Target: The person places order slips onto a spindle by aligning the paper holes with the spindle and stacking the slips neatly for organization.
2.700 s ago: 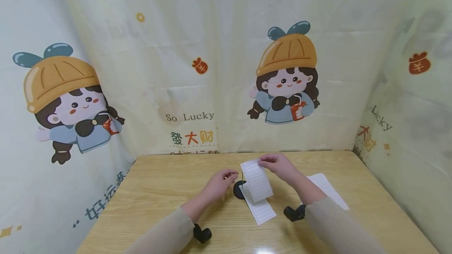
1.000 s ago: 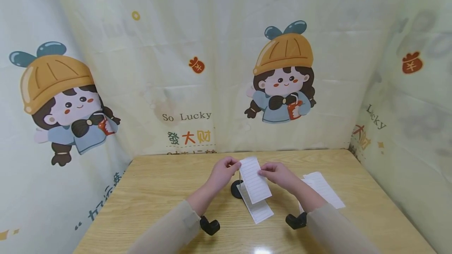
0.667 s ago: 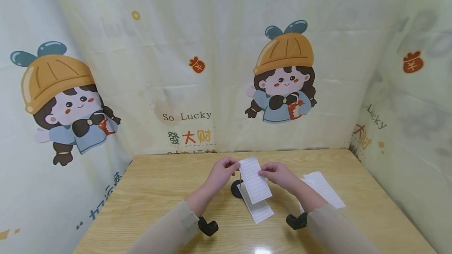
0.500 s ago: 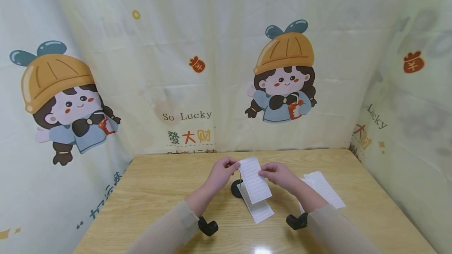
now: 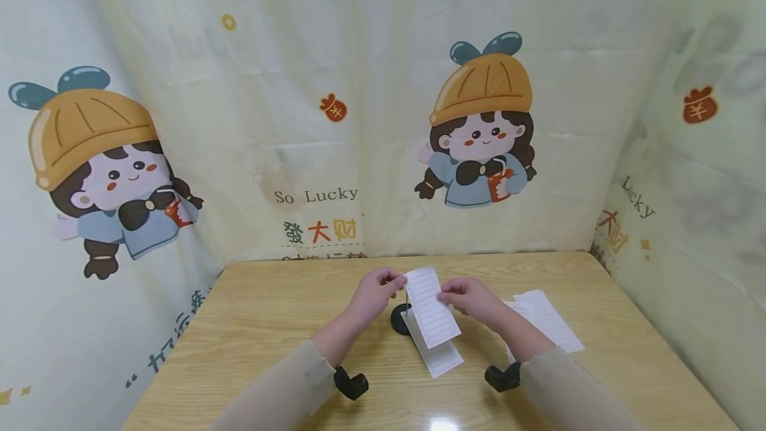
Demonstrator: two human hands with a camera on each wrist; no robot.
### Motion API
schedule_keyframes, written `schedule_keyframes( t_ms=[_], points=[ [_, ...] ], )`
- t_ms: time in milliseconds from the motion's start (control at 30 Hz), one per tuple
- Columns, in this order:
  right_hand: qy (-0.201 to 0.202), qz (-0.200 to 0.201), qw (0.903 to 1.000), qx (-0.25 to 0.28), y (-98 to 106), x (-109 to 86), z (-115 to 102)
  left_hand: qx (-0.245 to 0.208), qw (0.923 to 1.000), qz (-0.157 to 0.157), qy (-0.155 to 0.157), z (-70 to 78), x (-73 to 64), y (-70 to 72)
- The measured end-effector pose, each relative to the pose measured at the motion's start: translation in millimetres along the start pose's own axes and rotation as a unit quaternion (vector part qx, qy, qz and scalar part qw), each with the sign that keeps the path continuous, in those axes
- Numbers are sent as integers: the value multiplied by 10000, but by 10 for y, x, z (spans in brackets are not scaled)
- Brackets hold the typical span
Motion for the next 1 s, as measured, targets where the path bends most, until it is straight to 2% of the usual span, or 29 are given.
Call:
schedule_keyframes(
  t_ms=[333,533,667,800,1000],
  points=[
    [45,-187,9998,-83,-22,3,50,155,9998,-134,5,-39,-18,-5],
    [81,-491,9988,-8,-70,-15,75,539,9984,-114,-103,-93,-9,1],
    [12,-518,9987,-28,-82,-23,90,868,9959,-118,-228,-109,-8,10],
    [-90,-450,9987,-235,-89,-26,104,1096,9937,-160,-197,-153,-16,8],
    [-228,-367,9977,-532,-98,-25,150,1294,9912,-291,27,-249,-20,-16]
  ],
)
Point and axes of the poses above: each hand's wrist, its own x-axis towards the middle knuckle, its own y-axis out of the back of the hand, z = x × y, the point moved 6 cm from there along x, towards the middle knuckle, and after that the axes turned 4 degrees about -z, right-handed, at the moved point
